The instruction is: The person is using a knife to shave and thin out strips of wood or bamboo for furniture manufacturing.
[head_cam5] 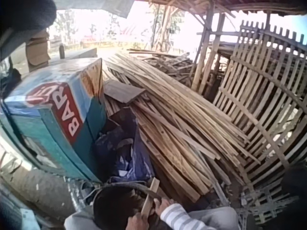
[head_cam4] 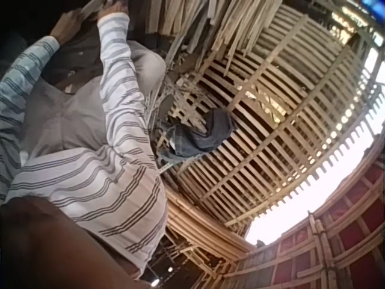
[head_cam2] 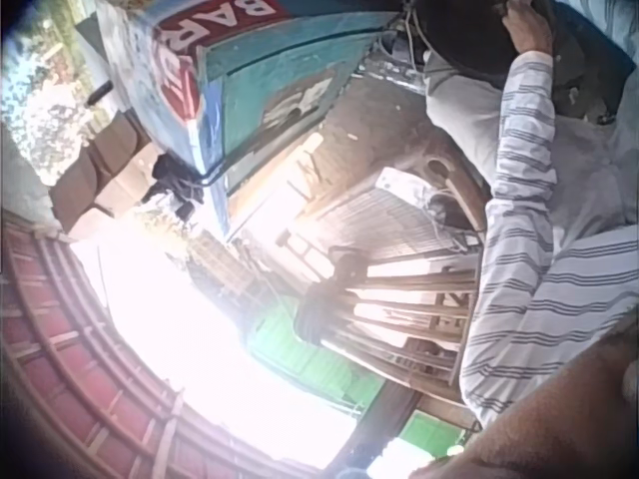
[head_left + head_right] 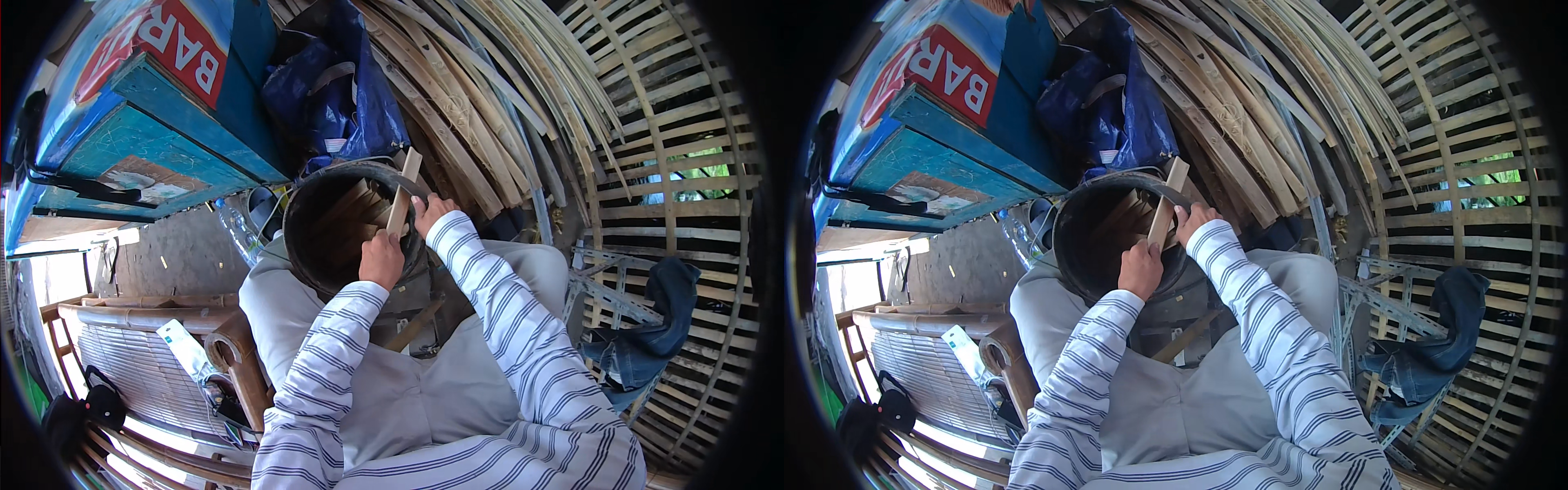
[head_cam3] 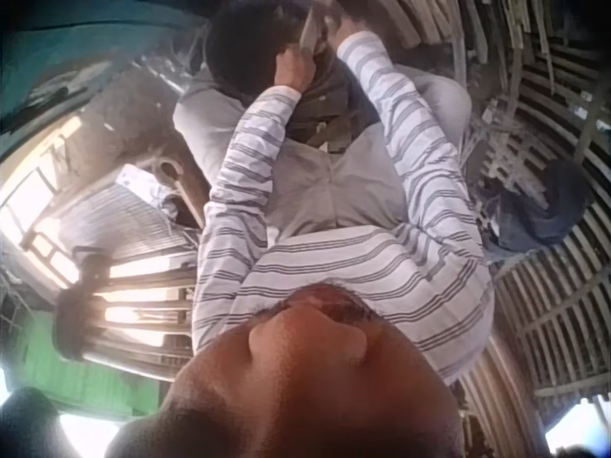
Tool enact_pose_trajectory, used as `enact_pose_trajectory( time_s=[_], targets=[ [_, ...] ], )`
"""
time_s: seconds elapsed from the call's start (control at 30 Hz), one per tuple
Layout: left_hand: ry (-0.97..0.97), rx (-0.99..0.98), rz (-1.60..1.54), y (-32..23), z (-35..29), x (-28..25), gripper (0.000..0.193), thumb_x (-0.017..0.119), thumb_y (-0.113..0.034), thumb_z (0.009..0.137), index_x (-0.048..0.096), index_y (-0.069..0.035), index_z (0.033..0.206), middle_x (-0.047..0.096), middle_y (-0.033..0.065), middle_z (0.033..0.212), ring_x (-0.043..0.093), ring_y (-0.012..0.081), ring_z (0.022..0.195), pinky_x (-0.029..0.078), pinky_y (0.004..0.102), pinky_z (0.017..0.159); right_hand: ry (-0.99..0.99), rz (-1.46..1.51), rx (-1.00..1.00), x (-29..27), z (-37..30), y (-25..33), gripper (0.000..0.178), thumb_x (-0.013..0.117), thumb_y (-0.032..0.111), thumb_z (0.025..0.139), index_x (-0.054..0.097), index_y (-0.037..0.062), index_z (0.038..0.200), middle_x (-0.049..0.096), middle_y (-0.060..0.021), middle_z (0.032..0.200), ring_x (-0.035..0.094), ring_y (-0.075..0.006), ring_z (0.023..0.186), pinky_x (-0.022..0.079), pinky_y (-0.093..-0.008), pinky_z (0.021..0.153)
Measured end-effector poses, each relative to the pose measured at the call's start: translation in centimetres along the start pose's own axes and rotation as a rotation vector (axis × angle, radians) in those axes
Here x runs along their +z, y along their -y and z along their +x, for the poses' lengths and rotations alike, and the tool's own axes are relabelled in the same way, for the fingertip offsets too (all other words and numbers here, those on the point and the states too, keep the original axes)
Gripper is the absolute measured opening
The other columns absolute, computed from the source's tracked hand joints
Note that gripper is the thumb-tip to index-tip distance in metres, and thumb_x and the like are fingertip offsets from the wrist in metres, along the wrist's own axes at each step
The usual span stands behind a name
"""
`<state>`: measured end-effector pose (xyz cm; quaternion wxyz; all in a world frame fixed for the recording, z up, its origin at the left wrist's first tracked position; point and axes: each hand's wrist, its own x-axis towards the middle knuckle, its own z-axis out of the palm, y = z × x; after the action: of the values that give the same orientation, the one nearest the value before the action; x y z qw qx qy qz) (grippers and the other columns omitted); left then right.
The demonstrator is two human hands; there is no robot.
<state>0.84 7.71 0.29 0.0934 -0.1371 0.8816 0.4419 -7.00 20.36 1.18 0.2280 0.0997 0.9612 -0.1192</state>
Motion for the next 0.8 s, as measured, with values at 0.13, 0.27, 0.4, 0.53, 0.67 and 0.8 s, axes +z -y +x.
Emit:
enact_pose_trajectory(
  time_s=[0.13, 0.27, 0.4, 0.53, 0.67, 0.8],
  targets=[
    [0.005, -0.033, 0.003, 0.0, 0.0, 0.1, 0.027, 0.049, -0.023, 0.093, 0.058, 0.002, 0.090, 0.062, 0.0307, 0.082, 0.060, 0.0488, 0.077, 0.050, 0.0544, 0.071, 0.037, -0.019, 0.011, -1.1, 2.3, -0.1, 0.053, 0.041, 0.047, 0.095, 0.059, 0.0011, 0.114, 0.060, -0.0266, 0.113, 0.055, -0.0397, 0.113, 0.042, -0.0470, 0.100],
    [-0.045, -0.029, 0.001, -0.3, 0.1, -0.1, 0.027, 0.050, -0.020, 0.092, 0.059, 0.005, 0.086, 0.061, 0.0314, 0.076, 0.060, 0.0482, 0.074, 0.049, 0.0536, 0.073, 0.018, -0.037, 0.039, -0.8, 2.7, 0.4, 0.054, 0.040, 0.048, 0.096, 0.060, 0.0006, 0.114, 0.059, -0.0258, 0.118, 0.054, -0.0403, 0.114, 0.042, -0.0473, 0.101],
    [0.044, -0.069, 0.059, -1.4, -1.3, 0.6, 0.026, 0.049, -0.021, 0.093, 0.058, 0.004, 0.089, 0.061, 0.0327, 0.080, 0.060, 0.0499, 0.077, 0.049, 0.0545, 0.074, 0.005, -0.065, 0.253, -1.8, 7.6, -2.0, 0.059, 0.040, 0.049, 0.095, 0.056, 0.0019, 0.125, 0.053, -0.0220, 0.130, 0.050, -0.0370, 0.122, 0.039, -0.0457, 0.105],
    [0.131, -0.132, 0.066, -0.8, -2.1, 0.5, 0.026, 0.049, -0.022, 0.093, 0.058, 0.003, 0.094, 0.062, 0.0329, 0.087, 0.060, 0.0505, 0.082, 0.049, 0.0550, 0.077, 0.136, -0.086, 0.382, -3.2, 9.1, -3.0, 0.064, 0.038, 0.052, 0.095, 0.048, 0.0033, 0.135, 0.046, -0.0179, 0.140, 0.044, -0.0334, 0.129, 0.035, -0.0445, 0.109],
    [0.140, -0.126, 0.084, -0.2, -0.8, -0.8, 0.027, 0.048, -0.022, 0.093, 0.059, 0.003, 0.094, 0.061, 0.0333, 0.087, 0.059, 0.0514, 0.084, 0.048, 0.0553, 0.080, 0.048, -0.080, 0.344, -2.4, 8.8, -4.0, 0.062, 0.040, 0.050, 0.095, 0.047, 0.0050, 0.136, 0.048, -0.0212, 0.137, 0.045, -0.0338, 0.129, 0.035, -0.0435, 0.109],
    [0.512, -0.375, -0.285, -1.9, 1.4, -1.8, 0.026, 0.045, -0.019, 0.095, 0.059, 0.003, 0.097, 0.064, 0.0164, 0.076, 0.064, 0.0276, 0.063, 0.053, 0.0444, 0.059, 0.364, 1.376, 0.707, 0.1, 10.7, -10.1, 0.051, 0.046, 0.051, 0.094, 0.058, 0.0030, 0.104, 0.064, -0.0133, 0.093, 0.062, -0.0279, 0.068, 0.052, -0.0410, 0.060]
  ],
)
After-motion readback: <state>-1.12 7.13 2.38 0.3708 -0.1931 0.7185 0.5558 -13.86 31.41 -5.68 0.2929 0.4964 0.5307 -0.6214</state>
